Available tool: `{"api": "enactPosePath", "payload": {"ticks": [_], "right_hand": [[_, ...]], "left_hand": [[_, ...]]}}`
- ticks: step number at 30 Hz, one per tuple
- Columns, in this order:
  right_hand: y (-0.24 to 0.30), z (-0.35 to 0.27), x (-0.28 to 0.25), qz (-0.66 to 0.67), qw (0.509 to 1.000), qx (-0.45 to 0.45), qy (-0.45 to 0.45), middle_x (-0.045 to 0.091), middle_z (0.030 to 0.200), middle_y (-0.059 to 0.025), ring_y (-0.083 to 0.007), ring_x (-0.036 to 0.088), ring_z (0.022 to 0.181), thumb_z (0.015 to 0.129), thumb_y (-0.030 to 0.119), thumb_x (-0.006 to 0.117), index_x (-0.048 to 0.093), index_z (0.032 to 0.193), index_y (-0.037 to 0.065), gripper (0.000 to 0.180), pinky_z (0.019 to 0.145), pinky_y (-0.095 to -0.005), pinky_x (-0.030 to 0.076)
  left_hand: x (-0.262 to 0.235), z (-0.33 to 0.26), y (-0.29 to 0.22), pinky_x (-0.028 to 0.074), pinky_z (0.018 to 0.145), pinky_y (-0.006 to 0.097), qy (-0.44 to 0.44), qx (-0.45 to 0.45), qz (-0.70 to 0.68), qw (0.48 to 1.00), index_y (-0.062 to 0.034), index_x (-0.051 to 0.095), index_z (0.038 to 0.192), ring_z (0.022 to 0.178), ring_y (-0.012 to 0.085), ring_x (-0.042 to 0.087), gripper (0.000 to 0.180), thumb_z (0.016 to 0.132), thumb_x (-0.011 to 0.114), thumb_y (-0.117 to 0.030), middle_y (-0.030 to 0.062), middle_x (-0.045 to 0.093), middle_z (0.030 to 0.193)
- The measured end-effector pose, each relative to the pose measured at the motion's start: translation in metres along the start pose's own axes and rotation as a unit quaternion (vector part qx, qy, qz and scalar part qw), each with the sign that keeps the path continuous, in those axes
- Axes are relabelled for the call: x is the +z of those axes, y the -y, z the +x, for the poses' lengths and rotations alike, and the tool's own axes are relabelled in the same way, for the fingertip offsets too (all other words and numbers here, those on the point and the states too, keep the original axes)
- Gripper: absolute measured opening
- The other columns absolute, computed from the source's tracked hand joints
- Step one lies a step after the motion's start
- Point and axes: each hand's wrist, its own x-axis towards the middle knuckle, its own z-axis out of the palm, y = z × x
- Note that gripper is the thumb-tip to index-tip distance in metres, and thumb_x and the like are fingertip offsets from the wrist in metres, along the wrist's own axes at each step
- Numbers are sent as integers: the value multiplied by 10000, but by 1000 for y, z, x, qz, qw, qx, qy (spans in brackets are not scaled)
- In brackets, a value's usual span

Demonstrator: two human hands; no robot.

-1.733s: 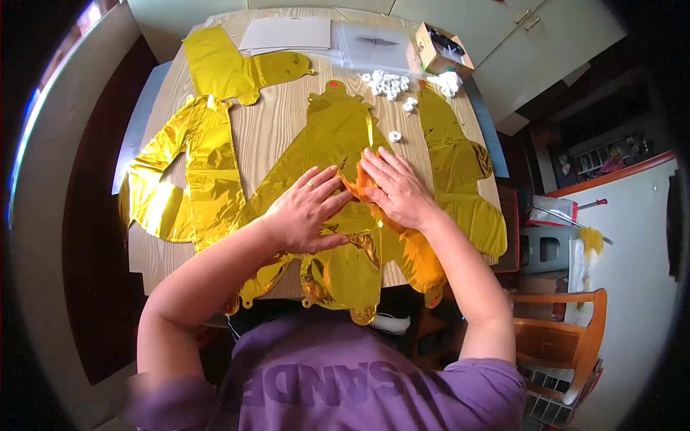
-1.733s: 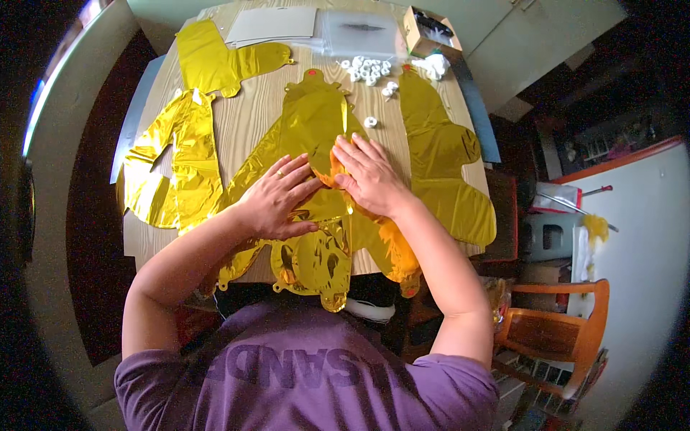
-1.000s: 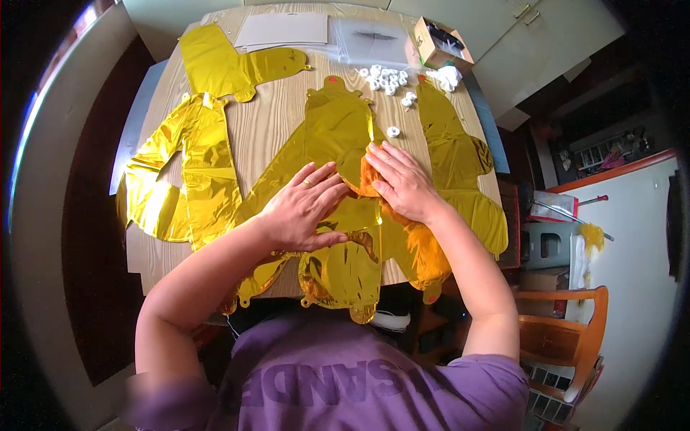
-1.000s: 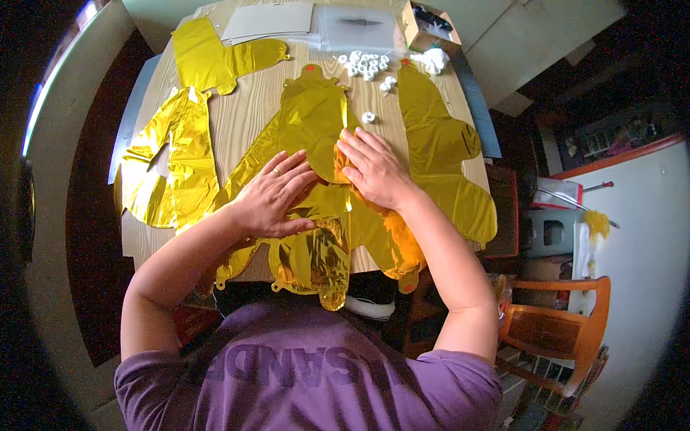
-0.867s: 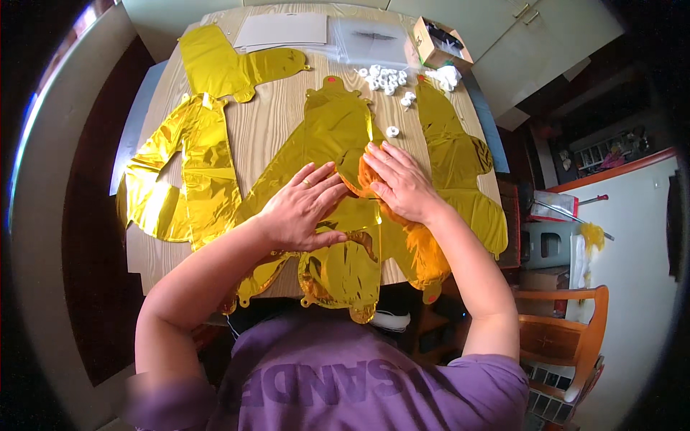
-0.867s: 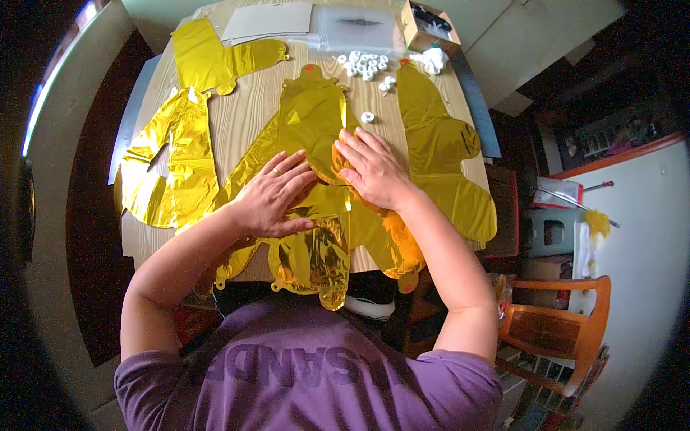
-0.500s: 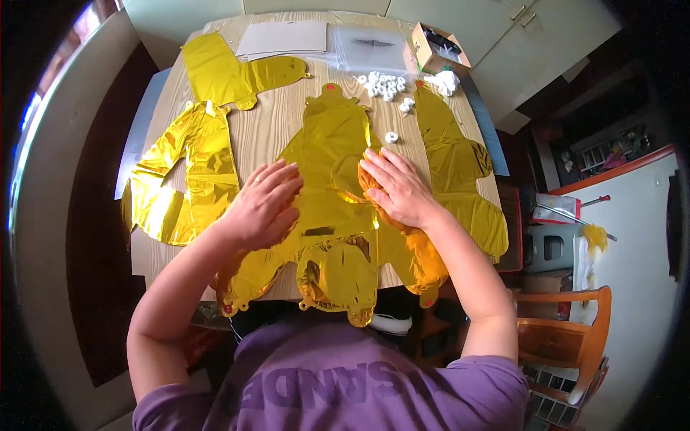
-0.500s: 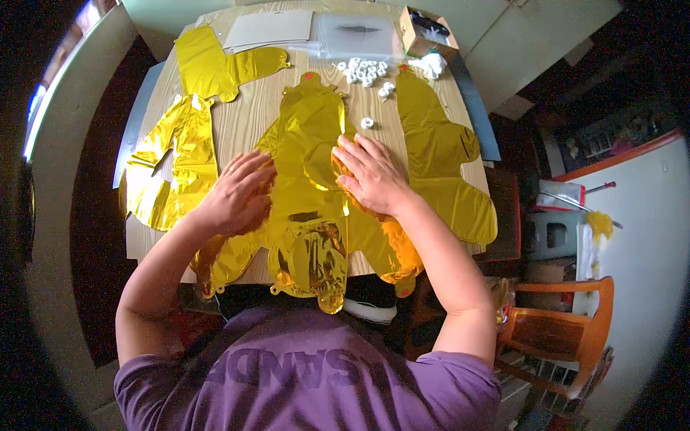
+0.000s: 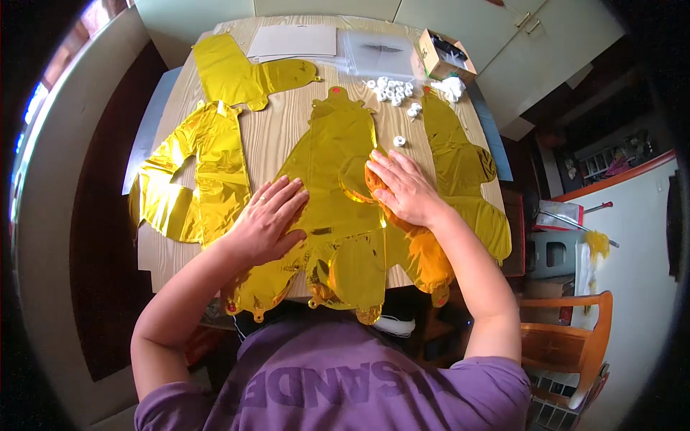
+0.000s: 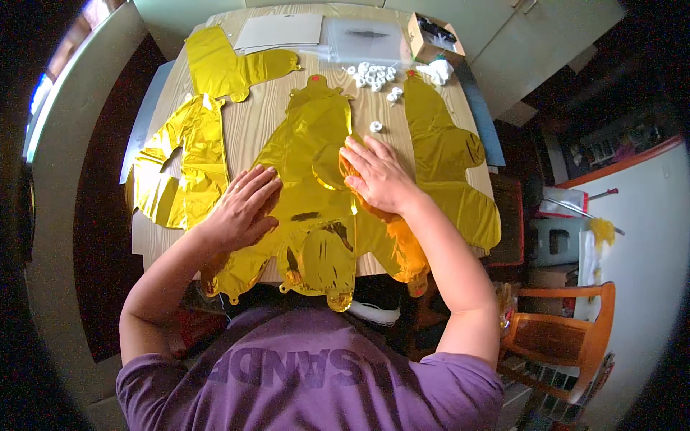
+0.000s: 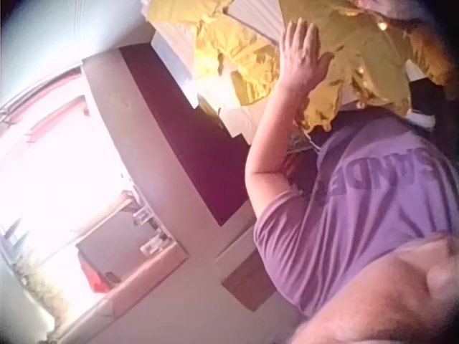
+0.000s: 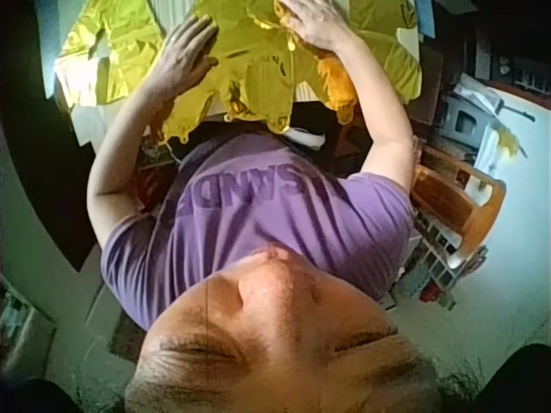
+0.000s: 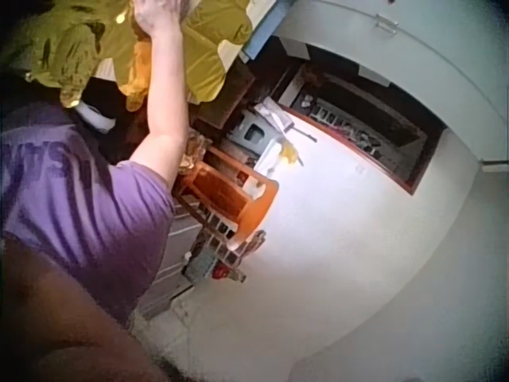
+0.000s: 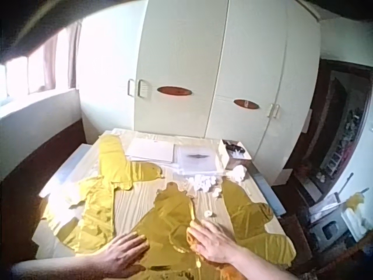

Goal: The recorder is folding gold foil letter-shaped balloons and placing them into cardboard sleeves at a table.

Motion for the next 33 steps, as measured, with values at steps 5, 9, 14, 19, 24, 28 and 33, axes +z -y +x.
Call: {"api": "enactPosePath", "payload": {"ticks": [5,9,14,19,24,28,33], "right_hand": [[1,3,-2,-12,1000,-3,20,281,1650,-71,-368,239,1500,1026,411,514,371,1547,150,599,1243,-473,184],[-4,4,0,-44,999,-22,13,268,1653,-68,-367,219,1508,1004,422,544,349,1555,171,636,1245,-482,175],[-1,6,-2,-11,1000,-8,14,271,1651,-70,-358,208,1514,963,452,583,331,1560,147,717,1252,-483,132],[-2,3,-2,-28,999,-14,17,274,1648,-76,-333,181,1528,949,497,584,292,1573,103,793,1262,-470,84],[14,-17,-16,84,992,17,-88,335,1602,-134,-320,275,1493,939,462,641,344,1528,66,769,1248,-461,191],[54,-84,-36,101,935,132,-313,650,1141,-154,-320,648,1067,896,314,740,668,1059,17,346,924,-413,521],[102,-180,-24,-67,865,453,-205,668,802,-140,-373,635,738,840,381,787,633,780,57,364,685,-475,492]], "left_hand": [[-19,27,-8,345,1148,524,-43,30,-4,999,-16,570,1324,1342,404,468,484,905,675,-232,211,542,1391],[-7,85,-13,418,1085,483,-85,128,-85,985,-14,634,1211,1246,386,543,322,915,649,-140,197,598,1305],[32,128,-4,418,1087,472,-48,165,-92,981,-33,568,1299,1263,373,541,406,912,645,-130,196,578,1342],[44,124,3,391,1127,481,-78,175,-88,978,-28,498,1375,1310,375,513,512,913,656,-179,202,539,1403],[44,125,1,377,1143,481,-78,164,-105,978,-26,513,1361,1330,361,507,504,911,664,-193,193,556,1390],[49,120,6,377,1142,496,-79,160,-68,982,-18,537,1331,1335,367,508,463,921,668,-188,197,568,1376],[49,120,5,361,1155,493,-71,142,-81,984,-21,587,1284,1359,351,492,399,938,649,-209,181,574,1391]]}}
